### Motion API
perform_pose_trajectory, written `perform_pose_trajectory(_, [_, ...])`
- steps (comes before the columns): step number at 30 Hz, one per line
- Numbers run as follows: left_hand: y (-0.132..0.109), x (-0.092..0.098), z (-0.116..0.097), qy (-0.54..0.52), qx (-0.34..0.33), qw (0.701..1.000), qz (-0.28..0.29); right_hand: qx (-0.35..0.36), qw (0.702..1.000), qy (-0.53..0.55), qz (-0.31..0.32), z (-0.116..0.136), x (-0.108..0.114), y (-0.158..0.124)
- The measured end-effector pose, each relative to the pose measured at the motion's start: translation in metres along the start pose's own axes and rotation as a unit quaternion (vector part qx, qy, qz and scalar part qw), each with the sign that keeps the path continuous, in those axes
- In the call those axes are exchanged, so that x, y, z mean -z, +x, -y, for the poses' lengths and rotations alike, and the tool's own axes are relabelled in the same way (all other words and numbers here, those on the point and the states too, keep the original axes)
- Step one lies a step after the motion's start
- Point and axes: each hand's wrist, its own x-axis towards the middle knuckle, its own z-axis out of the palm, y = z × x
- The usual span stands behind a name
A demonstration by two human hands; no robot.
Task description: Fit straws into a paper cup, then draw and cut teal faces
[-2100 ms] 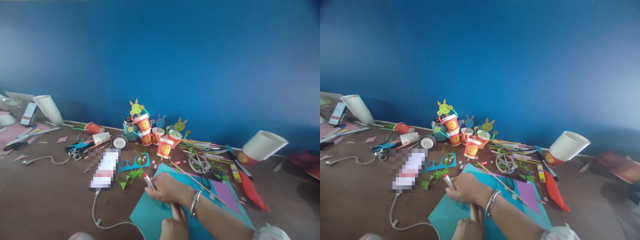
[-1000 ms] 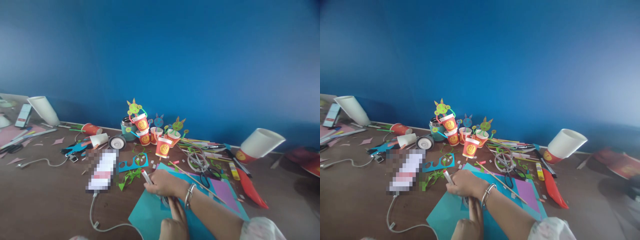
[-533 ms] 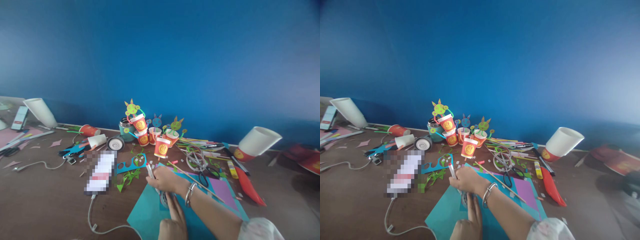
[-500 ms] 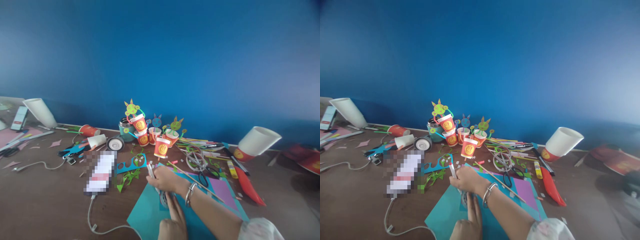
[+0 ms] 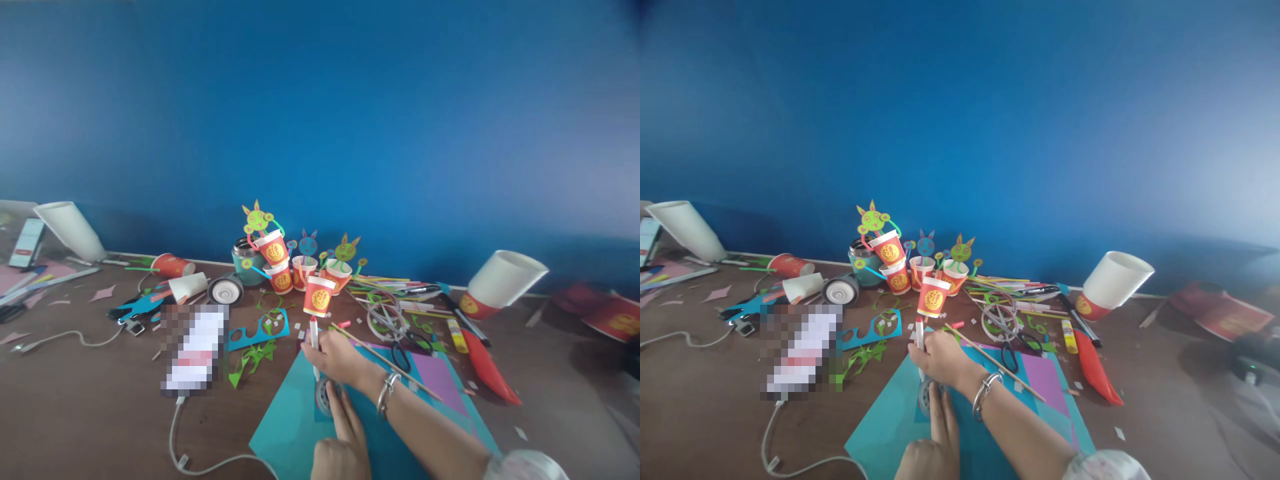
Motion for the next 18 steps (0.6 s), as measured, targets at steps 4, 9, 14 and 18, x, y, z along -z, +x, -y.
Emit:
perform_pose_trajectory(4, [-0.006,-0.014,-0.004,0.024,0.012,1.0,-0.005,-0.002,0.999,0.029,-0.019,-0.004,-0.001,-0.005])
perform_pose_trajectory(9, [-0.007,-0.016,-0.005,0.054,0.016,0.998,-0.008,-0.003,0.995,0.082,-0.065,-0.008,-0.001,-0.014])
perform_pose_trajectory(14, [-0.005,-0.012,-0.002,0.066,0.003,0.998,-0.012,-0.012,0.986,0.129,-0.101,-0.013,-0.002,-0.019])
perform_pose_trajectory(18, [-0.005,-0.01,0.0,0.067,-0.006,0.998,-0.015,-0.031,0.981,0.148,-0.118,-0.017,-0.004,-0.026])
